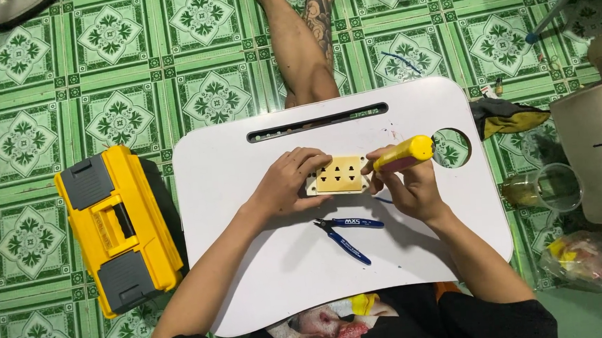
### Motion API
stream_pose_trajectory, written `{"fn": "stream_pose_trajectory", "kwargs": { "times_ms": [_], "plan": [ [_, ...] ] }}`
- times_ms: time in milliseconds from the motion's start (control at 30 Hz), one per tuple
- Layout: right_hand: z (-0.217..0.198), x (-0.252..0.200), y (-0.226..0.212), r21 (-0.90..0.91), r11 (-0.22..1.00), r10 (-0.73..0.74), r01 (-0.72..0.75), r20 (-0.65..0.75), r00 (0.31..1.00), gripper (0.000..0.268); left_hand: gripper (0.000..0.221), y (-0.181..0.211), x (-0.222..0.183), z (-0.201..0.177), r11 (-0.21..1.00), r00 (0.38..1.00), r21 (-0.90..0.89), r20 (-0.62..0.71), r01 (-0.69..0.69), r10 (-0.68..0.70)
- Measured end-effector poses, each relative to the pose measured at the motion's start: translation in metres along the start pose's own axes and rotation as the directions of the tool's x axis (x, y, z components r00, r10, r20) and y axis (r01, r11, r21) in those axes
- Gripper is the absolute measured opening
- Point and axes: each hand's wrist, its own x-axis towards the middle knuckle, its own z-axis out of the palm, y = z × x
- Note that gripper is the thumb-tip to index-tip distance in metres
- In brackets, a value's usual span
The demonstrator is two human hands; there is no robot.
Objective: Disassembling an electrical socket housing using a screwdriver and pliers on a portable desk.
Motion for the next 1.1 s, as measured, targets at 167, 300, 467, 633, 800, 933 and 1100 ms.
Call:
{"fn": "stream_pose_trajectory", "kwargs": {
  "times_ms": [167, 300, 467, 633, 800, 933, 1100],
  "plan": [
    [0.008, -0.003, -0.002, 0.052, 0.997, 0.052, -0.052, 0.013, 0.999, 0.022, 0.069, 0.002, 0.002, -0.003, 1.000, 1.000, -0.008, 0.002, 0.000, 0.000],
    [0.010, -0.007, 0.004, 0.061, 0.996, 0.066, -0.066, -0.009, 0.998, 0.021, 0.070, 0.002, 0.003, -0.004, 1.000, 1.000, -0.013, 0.001, -0.015, 0.015],
    [0.009, -0.007, 0.006, 0.047, 0.996, 0.082, -0.081, -0.004, 0.997, 0.021, 0.068, 0.003, 0.002, -0.005, 1.000, 1.000, -0.018, -0.016, -0.017, 0.017],
    [0.006, -0.010, 0.009, 0.038, 0.995, 0.093, -0.094, 0.007, 0.996, 0.022, 0.069, 0.005, 0.001, -0.005, 1.000, 1.000, -0.019, -0.005, -0.007, 0.007],
    [0.003, -0.012, 0.014, 0.062, 0.992, 0.109, -0.110, 0.017, 0.994, 0.023, 0.069, 0.004, 0.001, -0.005, 1.000, 1.000, -0.017, -0.012, 0.000, 0.000],
    [0.002, -0.014, 0.016, 0.067, 0.991, 0.118, -0.120, 0.022, 0.993, 0.023, 0.068, 0.004, 0.001, -0.007, 1.000, 1.000, -0.025, -0.028, 0.008, -0.008],
    [0.007, -0.008, 0.003, 0.013, 0.999, 0.049, -0.049, -0.013, 0.999, 0.023, 0.065, 0.004, 0.001, -0.005, 1.000, 1.000, -0.011, -0.029, -0.011, 0.011]
  ]
}}
